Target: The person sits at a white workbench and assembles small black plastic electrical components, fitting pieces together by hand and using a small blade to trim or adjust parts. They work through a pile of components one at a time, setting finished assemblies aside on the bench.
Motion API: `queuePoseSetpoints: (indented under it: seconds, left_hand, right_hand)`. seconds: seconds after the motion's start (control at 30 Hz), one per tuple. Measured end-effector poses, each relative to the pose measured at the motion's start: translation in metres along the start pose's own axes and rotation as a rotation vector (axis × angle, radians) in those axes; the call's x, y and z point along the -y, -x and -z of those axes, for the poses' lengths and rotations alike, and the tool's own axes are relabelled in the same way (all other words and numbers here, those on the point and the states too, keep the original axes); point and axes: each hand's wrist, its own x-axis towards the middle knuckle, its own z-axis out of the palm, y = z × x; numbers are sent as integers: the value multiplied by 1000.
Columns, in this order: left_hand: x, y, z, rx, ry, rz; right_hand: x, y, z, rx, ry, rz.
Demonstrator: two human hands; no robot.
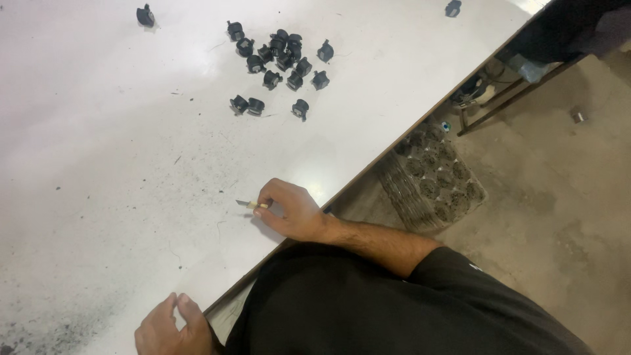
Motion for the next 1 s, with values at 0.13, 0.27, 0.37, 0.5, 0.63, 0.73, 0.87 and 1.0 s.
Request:
queuePoseSetpoints:
  seconds: [0.13,0.27,0.37,0.5,0.63,0.73,0.87,1.0]
  left_hand:
    - [-4,-2,8,56,-72,3]
    - [-13,-8,11,-20,4,24]
    - [-19,-13,15,-38,1,48]
    - [-27,-17,25,14,-23,49]
    - [-32,-28,37,14,249,184]
    - [-28,-32,66,52,434,226]
    - [-21,-41,94,6,334,105]
    - [-23,-63,57,-77,72,-35]
  right_hand:
    - [-1,-2,0,38,28,12]
    - [-1,-4,-1,13,-2,33]
    - [-2,-2,-1,6,2,18]
    - [-4,0,0,19,-13,29]
    - [-5,-2,-1,3,-28,38]
    - [-6,-3,-2,16,-46,36]
    - [-6,-4,-5,44,-85,-3]
    - [-7,-5,-8,37,-62,17]
